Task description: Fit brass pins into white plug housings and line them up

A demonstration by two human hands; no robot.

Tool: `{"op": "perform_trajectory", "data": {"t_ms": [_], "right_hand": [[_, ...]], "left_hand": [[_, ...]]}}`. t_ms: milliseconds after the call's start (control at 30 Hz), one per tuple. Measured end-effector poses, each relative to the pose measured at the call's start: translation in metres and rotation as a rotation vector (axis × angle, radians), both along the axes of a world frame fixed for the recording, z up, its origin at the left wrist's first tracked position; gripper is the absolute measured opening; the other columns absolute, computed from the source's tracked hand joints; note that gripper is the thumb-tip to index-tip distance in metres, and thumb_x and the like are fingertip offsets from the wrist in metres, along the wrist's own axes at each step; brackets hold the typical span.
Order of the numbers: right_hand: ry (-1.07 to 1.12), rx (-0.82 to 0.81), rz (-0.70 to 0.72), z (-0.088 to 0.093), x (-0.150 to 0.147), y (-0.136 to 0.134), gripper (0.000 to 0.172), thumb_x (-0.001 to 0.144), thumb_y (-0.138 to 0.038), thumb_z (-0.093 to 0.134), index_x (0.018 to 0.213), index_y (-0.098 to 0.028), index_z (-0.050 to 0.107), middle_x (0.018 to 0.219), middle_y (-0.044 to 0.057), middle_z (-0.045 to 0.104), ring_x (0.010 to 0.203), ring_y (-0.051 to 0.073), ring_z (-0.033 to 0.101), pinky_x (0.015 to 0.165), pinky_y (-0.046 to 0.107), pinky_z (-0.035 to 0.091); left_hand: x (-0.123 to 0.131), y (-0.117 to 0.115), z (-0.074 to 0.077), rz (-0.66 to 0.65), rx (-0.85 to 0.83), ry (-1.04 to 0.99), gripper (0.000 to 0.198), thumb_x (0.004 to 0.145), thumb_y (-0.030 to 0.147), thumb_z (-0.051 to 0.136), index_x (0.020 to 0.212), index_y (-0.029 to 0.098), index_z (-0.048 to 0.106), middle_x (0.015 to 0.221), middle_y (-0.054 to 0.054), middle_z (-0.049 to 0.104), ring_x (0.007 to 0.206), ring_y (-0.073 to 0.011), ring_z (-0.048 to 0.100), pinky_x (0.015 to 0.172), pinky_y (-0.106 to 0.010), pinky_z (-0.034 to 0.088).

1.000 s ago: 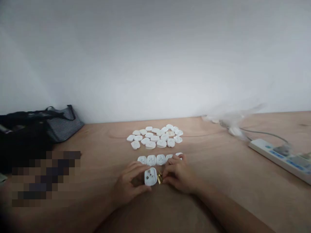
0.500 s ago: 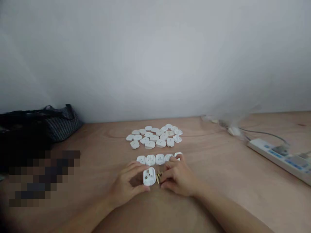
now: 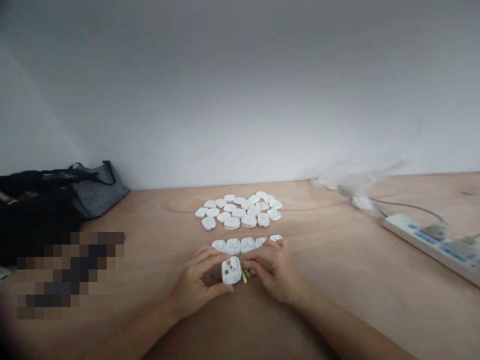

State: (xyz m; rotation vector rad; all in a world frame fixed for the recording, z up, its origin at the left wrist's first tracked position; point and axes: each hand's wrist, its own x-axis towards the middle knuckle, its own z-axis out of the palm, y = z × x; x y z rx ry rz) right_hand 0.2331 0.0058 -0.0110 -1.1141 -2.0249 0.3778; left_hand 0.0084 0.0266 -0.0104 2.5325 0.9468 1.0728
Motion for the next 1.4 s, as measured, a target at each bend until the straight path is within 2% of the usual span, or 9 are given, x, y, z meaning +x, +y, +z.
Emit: {"op": "perform_trajectory", "data": {"t_ms": [100, 233, 600, 833, 900, 1033, 1200, 1267, 1400], "right_hand": [[0.102, -0.050, -0.093, -0.006, -0.004, -0.001, 0.015, 0.086, -0.032, 0.055, 0.088, -0.025, 0.068, 0.081, 0.001, 0.071, 0.079, 0.021, 0.059, 0.078, 0.036, 0.034], [0.076, -0.051, -0.055, -0.005, -0.007, -0.003, 0.014, 0.085, -0.035, 0.058, 0.083, -0.027, 0.070, 0.074, 0.000, 0.071, 0.076, 0.020, 0.058, 0.081, 0.038, 0.032], [-0.100, 0.169, -0.074, -0.003, -0.015, -0.007, 0.008, 0.083, -0.031, 0.064, 0.081, -0.028, 0.070, 0.073, -0.002, 0.071, 0.072, 0.018, 0.053, 0.077, 0.038, 0.023], [-0.204, 0.304, -0.088, 0.000, -0.018, -0.013, 0.016, 0.088, -0.039, 0.056, 0.095, -0.034, 0.069, 0.089, 0.000, 0.072, 0.078, 0.019, 0.053, 0.080, 0.041, 0.023], [-0.228, 0.288, -0.062, 0.003, -0.016, -0.013, 0.027, 0.086, -0.045, 0.056, 0.109, -0.033, 0.064, 0.100, 0.002, 0.069, 0.085, 0.021, 0.054, 0.083, 0.042, 0.023], [-0.174, 0.168, -0.061, 0.002, -0.009, -0.007, 0.067, 0.072, -0.061, 0.063, 0.128, -0.026, 0.049, 0.108, 0.009, 0.066, 0.096, 0.027, 0.052, 0.087, 0.043, 0.025], [-0.164, 0.015, 0.036, -0.001, -0.008, -0.001, 0.043, 0.075, -0.048, 0.068, 0.115, -0.034, 0.058, 0.090, 0.001, 0.069, 0.090, 0.023, 0.053, 0.090, 0.044, 0.025], [-0.146, 0.003, 0.050, -0.002, -0.010, -0.001, 0.043, 0.075, -0.045, 0.069, 0.115, -0.035, 0.059, 0.087, 0.000, 0.069, 0.090, 0.023, 0.053, 0.091, 0.045, 0.023], [-0.111, 0.015, 0.066, -0.002, -0.012, -0.002, 0.044, 0.075, -0.045, 0.069, 0.116, -0.035, 0.057, 0.088, 0.000, 0.069, 0.089, 0.023, 0.054, 0.091, 0.046, 0.022]], "left_hand": [[0.000, -0.001, 0.000, 0.006, -0.003, 0.015, 0.049, 0.063, 0.041, 0.080, 0.106, 0.021, 0.065, 0.095, -0.008, 0.067, 0.091, -0.0256, 0.058, 0.084, -0.040, 0.046], [0.000, -0.001, 0.000, 0.012, 0.007, 0.017, 0.049, 0.063, 0.041, 0.080, 0.105, 0.020, 0.065, 0.095, -0.008, 0.067, 0.091, -0.0256, 0.058, 0.084, -0.041, 0.046], [0.003, -0.003, 0.003, 0.051, 0.110, 0.057, 0.045, 0.065, 0.045, 0.077, 0.101, 0.020, 0.066, 0.090, -0.008, 0.068, 0.087, -0.0253, 0.058, 0.081, -0.039, 0.044], [0.005, -0.007, 0.006, 0.064, 0.134, 0.071, 0.045, 0.066, 0.047, 0.075, 0.099, 0.019, 0.066, 0.088, -0.007, 0.068, 0.086, -0.0255, 0.058, 0.081, -0.040, 0.042], [0.006, -0.007, 0.006, 0.068, 0.117, 0.046, 0.041, 0.068, 0.046, 0.074, 0.099, 0.019, 0.066, 0.088, -0.007, 0.067, 0.085, -0.0253, 0.058, 0.081, -0.040, 0.042], [0.005, -0.006, 0.006, 0.053, 0.043, -0.014, 0.040, 0.071, 0.044, 0.072, 0.102, 0.019, 0.066, 0.092, -0.008, 0.068, 0.089, -0.0255, 0.058, 0.081, -0.039, 0.044], [0.002, -0.003, 0.001, 0.044, -0.002, 0.004, 0.061, 0.063, 0.050, 0.077, 0.114, 0.021, 0.061, 0.096, -0.008, 0.067, 0.093, -0.0271, 0.057, 0.085, -0.042, 0.044], [0.002, -0.003, 0.003, 0.034, 0.012, 0.056, 0.070, 0.061, 0.049, 0.078, 0.121, 0.021, 0.056, 0.096, -0.008, 0.067, 0.093, -0.0275, 0.057, 0.088, -0.044, 0.043], [-0.001, -0.002, 0.014, -0.009, -0.010, 0.152, 0.045, 0.069, 0.036, 0.074, 0.111, 0.022, 0.063, 0.094, -0.007, 0.067, 0.091, -0.0251, 0.059, 0.086, -0.041, 0.045]]}}
